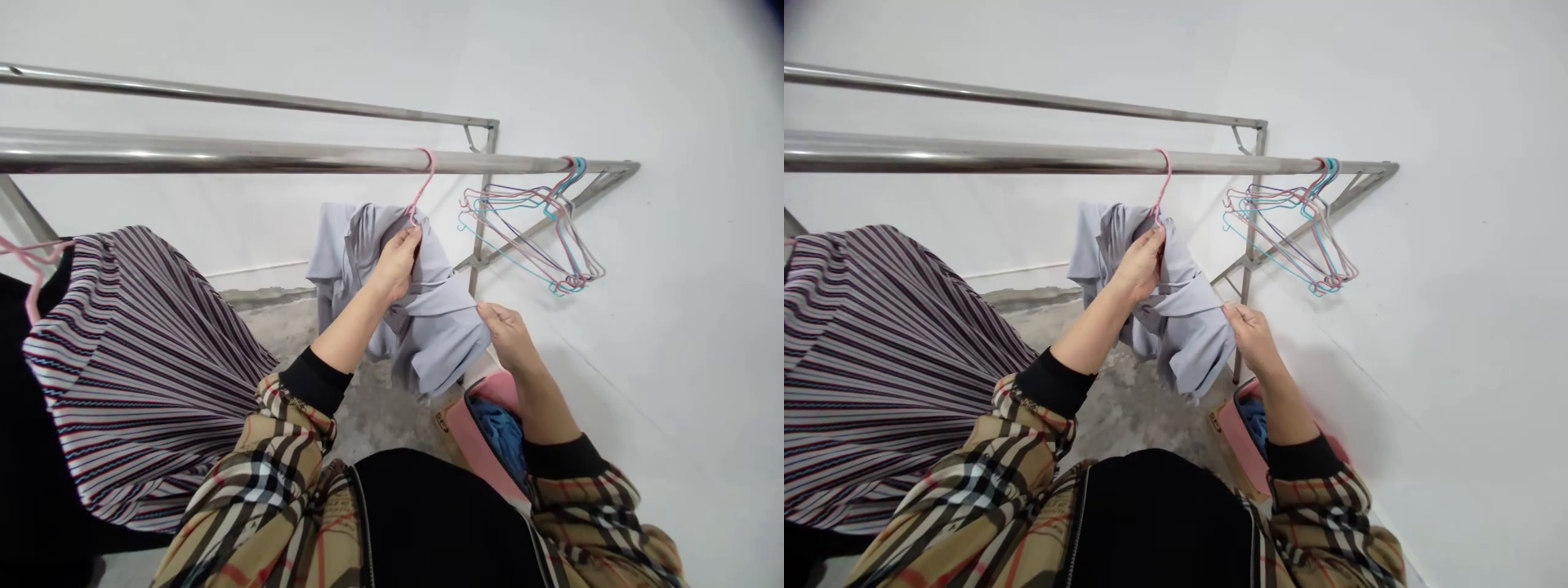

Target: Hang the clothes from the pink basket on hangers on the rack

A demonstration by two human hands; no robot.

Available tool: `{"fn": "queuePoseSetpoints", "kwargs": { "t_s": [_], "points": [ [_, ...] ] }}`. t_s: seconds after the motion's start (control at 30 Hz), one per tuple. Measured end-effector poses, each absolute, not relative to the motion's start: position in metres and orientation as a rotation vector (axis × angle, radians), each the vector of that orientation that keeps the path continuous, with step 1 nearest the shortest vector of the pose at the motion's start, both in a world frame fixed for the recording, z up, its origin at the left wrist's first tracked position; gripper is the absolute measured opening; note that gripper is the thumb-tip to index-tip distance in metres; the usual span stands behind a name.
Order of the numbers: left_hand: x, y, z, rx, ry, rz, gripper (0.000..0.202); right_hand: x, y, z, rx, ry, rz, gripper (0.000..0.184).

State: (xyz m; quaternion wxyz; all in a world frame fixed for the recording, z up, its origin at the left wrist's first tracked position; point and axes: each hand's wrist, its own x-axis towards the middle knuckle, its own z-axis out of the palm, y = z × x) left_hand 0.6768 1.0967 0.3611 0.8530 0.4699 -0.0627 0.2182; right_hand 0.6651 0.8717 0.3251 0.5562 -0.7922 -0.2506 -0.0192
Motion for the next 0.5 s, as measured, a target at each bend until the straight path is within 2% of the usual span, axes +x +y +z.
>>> {"fn": "queuePoseSetpoints", "kwargs": {
  "t_s": [0.1,0.3,0.5],
  "points": [
    [0.673,1.093,0.366,0.947,-0.110,0.472,0.022,0.662,0.869,0.339,-1.936,-0.644,-0.114,0.048],
    [0.662,1.088,0.374,0.988,-0.076,0.438,0.022,0.674,0.872,0.359,-2.020,-0.627,-0.459,0.052],
    [0.658,1.088,0.375,0.984,-0.071,0.412,0.027,0.673,0.870,0.358,-2.203,-0.548,-0.253,0.055]
  ]
}}
